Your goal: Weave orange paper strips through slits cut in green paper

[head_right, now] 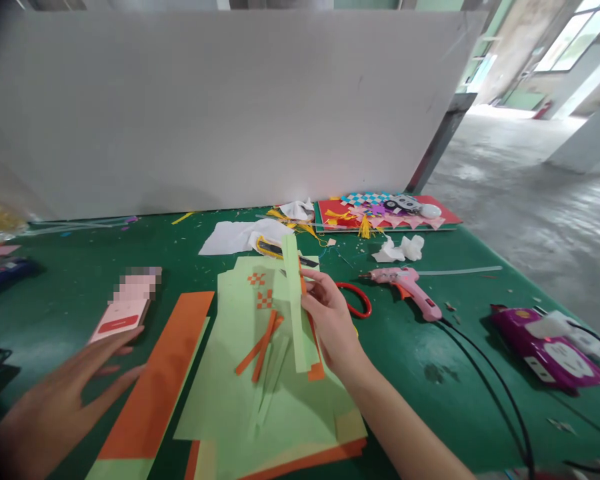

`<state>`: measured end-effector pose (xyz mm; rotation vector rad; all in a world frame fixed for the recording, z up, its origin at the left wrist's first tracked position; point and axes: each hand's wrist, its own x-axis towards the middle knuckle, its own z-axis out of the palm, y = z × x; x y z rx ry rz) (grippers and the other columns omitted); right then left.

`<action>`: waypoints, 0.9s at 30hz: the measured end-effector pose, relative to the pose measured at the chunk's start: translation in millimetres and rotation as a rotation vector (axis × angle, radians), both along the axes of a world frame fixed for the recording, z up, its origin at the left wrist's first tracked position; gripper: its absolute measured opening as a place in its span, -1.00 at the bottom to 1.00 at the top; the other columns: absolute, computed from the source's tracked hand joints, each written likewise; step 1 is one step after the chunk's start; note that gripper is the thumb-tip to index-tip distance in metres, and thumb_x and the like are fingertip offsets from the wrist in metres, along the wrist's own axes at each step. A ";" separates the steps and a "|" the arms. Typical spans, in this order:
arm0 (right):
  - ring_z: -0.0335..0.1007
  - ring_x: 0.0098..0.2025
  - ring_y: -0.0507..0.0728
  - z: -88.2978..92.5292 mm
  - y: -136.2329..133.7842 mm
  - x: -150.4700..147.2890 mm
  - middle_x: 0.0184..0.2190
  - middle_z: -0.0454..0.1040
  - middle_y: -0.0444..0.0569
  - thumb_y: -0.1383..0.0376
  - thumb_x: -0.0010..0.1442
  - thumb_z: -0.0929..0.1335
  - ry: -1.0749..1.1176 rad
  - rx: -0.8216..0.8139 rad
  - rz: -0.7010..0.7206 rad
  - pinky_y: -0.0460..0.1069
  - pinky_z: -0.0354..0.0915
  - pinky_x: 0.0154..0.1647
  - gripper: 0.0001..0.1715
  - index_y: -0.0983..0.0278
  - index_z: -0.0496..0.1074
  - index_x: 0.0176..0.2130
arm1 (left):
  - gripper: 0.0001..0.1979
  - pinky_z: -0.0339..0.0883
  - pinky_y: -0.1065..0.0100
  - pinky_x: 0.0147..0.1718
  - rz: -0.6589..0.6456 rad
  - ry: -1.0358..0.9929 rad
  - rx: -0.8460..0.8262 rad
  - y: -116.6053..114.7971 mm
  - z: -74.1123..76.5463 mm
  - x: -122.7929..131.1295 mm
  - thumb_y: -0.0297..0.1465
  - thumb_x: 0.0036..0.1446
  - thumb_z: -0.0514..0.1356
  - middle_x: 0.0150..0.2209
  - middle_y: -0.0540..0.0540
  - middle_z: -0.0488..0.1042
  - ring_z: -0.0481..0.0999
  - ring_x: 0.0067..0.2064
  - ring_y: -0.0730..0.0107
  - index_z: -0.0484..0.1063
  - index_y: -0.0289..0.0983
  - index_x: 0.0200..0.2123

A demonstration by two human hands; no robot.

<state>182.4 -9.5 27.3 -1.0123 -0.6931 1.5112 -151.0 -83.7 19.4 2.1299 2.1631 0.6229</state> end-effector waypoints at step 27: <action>0.43 -0.26 0.08 -5.7 4.9 -1.2 -0.26 0.51 -0.12 0.33 -0.06 0.43 -0.058 0.004 0.013 -0.07 0.30 -0.26 -0.56 0.18 0.41 -0.11 | -0.65 0.09 0.03 0.17 -0.738 0.497 0.234 32.2 -25.3 133.2 -0.50 0.29 -0.04 0.20 -0.21 0.34 0.21 0.26 0.06 0.40 -0.33 0.07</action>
